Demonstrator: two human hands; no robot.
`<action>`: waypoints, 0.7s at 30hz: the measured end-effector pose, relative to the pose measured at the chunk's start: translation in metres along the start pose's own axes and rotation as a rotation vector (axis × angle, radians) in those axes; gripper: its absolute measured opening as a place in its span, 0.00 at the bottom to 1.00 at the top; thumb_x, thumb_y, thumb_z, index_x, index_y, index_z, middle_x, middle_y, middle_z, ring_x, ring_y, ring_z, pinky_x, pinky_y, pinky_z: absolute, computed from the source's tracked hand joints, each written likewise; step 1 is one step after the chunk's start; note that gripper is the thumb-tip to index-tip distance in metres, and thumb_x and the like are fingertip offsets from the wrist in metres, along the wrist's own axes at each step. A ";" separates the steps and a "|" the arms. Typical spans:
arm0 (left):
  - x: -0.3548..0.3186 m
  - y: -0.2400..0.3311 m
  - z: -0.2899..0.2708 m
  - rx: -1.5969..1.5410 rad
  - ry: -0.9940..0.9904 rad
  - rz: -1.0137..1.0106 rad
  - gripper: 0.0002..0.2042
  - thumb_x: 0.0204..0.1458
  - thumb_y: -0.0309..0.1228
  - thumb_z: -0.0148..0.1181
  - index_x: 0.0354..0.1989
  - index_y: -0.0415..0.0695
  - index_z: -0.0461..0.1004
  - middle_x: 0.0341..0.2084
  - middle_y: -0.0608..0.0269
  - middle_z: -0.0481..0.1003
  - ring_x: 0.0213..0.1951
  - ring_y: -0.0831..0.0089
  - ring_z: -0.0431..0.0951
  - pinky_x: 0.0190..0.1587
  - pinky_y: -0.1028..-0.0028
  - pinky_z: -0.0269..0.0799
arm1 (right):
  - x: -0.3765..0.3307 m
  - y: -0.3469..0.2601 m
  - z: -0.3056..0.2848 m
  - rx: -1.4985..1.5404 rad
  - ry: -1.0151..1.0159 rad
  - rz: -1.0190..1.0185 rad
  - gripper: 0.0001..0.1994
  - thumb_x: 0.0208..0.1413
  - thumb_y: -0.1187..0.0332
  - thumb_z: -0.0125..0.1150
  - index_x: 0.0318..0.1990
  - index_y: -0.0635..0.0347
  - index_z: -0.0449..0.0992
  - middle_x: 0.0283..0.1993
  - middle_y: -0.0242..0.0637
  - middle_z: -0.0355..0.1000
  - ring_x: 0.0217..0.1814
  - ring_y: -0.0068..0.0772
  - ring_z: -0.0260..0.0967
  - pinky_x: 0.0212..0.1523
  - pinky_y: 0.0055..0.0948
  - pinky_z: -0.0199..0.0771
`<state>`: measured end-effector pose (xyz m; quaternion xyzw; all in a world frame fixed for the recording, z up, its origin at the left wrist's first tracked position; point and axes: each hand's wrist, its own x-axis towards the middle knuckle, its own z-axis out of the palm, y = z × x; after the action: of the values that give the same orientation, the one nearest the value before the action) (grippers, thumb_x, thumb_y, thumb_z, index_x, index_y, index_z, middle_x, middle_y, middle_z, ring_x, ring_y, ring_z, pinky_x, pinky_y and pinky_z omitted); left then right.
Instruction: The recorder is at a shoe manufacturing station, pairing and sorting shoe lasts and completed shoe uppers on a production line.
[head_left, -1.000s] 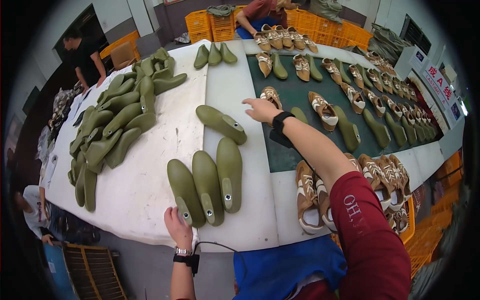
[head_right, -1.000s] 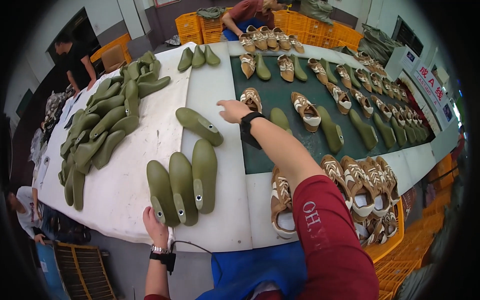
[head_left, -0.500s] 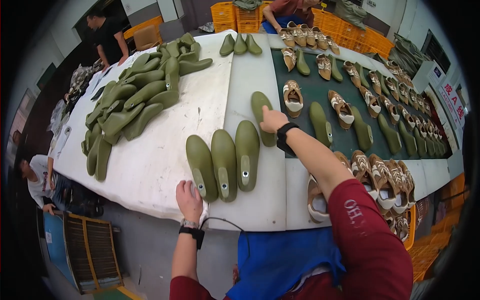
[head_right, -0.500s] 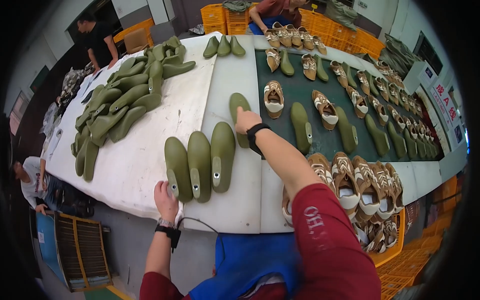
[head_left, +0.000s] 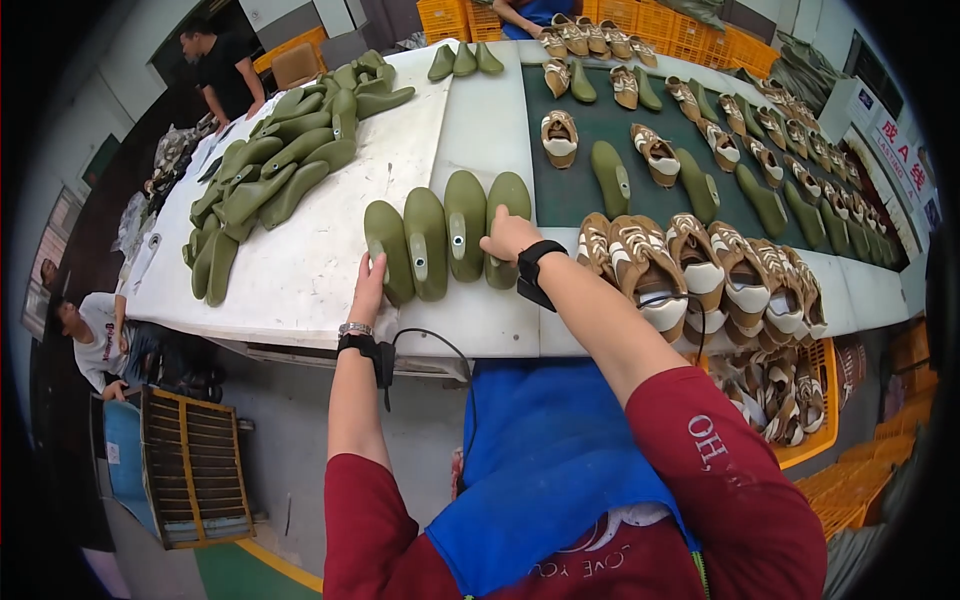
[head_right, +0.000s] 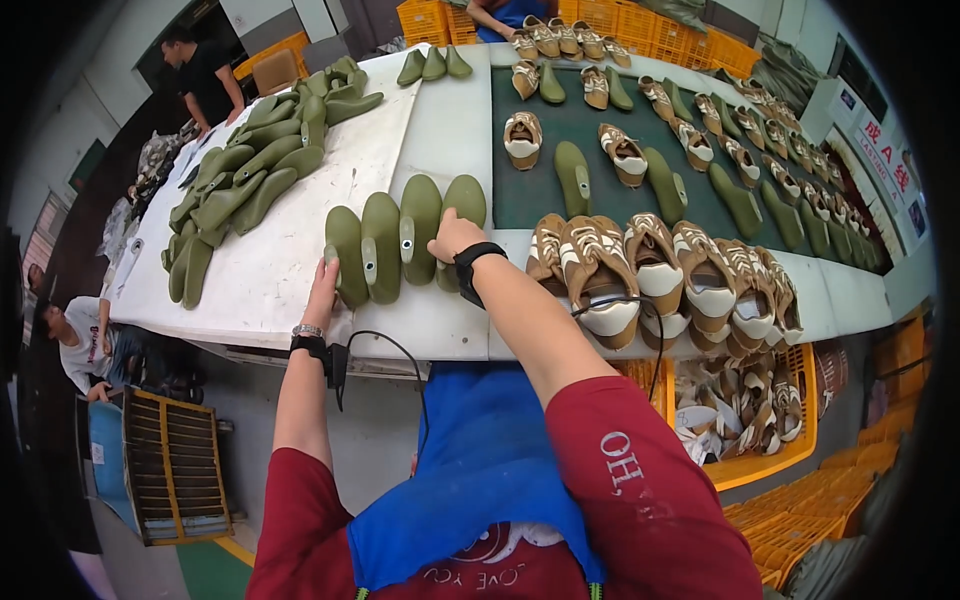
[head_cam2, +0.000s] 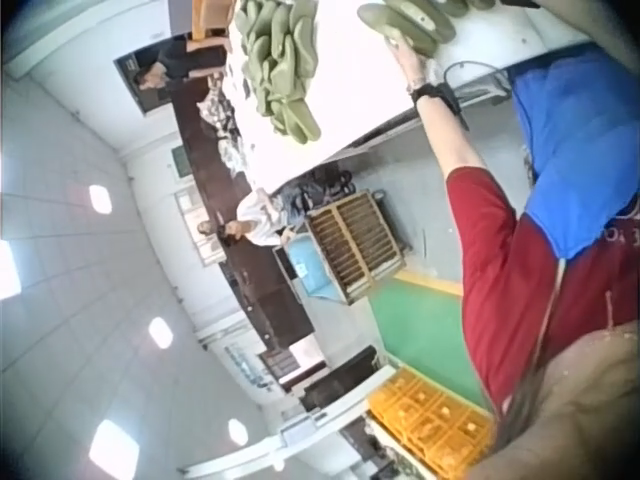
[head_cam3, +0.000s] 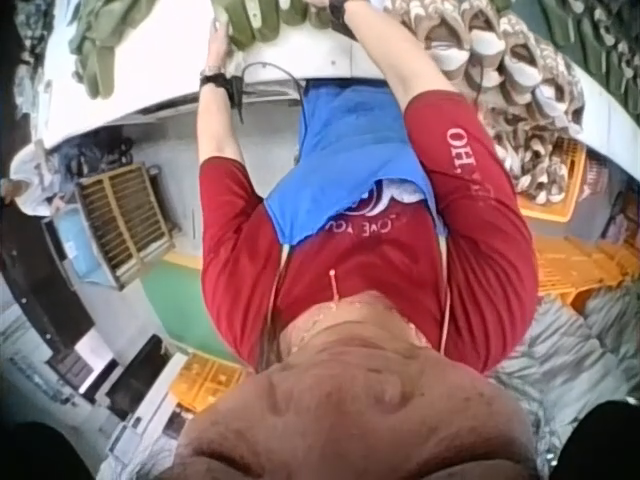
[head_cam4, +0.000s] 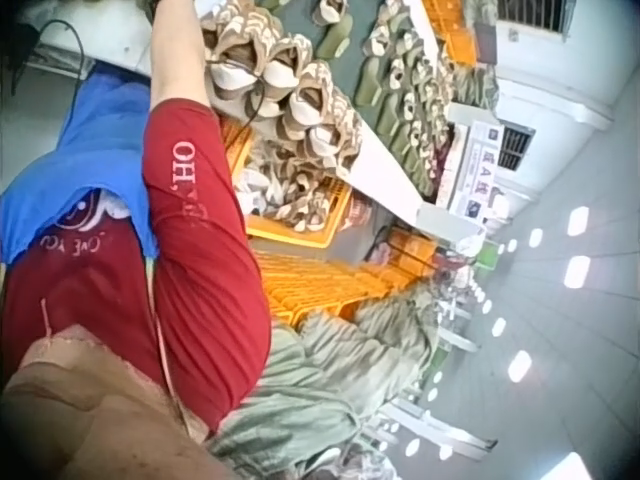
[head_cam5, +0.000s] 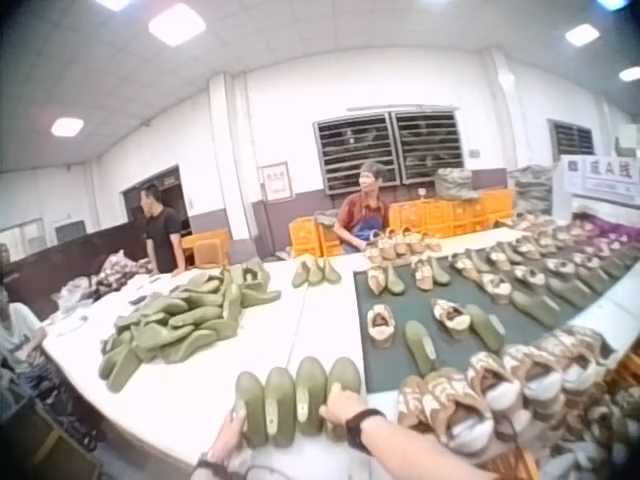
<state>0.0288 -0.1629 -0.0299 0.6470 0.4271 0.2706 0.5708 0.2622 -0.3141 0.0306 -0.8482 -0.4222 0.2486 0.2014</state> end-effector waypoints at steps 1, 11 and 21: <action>0.004 -0.028 -0.023 -0.141 -0.019 0.076 0.28 0.58 0.48 0.44 0.61 0.42 0.55 0.55 0.61 0.63 0.47 0.73 0.68 0.49 0.74 0.63 | -0.002 -0.014 0.006 0.000 -0.014 -0.015 0.26 0.47 0.64 0.54 0.50 0.72 0.58 0.46 0.60 0.69 0.50 0.54 0.68 0.51 0.40 0.68; 0.003 -0.047 -0.097 -0.438 0.095 -0.198 0.22 0.54 0.43 0.54 0.49 0.37 0.63 0.38 0.53 0.71 0.37 0.68 0.75 0.40 0.71 0.74 | -0.005 -0.025 0.003 -0.016 -0.060 -0.010 0.25 0.50 0.64 0.52 0.50 0.72 0.54 0.34 0.54 0.73 0.26 0.42 0.74 0.26 0.32 0.77; -0.109 -0.026 -0.246 -0.330 0.480 -0.094 0.21 0.56 0.41 0.51 0.54 0.42 0.64 0.47 0.56 0.71 0.47 0.68 0.72 0.49 0.72 0.68 | 0.014 -0.037 -0.016 -0.284 -0.190 -0.098 0.30 0.50 0.56 0.56 0.49 0.76 0.56 0.31 0.54 0.73 0.21 0.41 0.72 0.26 0.34 0.75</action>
<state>-0.2369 -0.1328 0.0098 0.4425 0.5293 0.4550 0.5630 0.2560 -0.2840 0.0602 -0.8193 -0.5108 0.2553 0.0507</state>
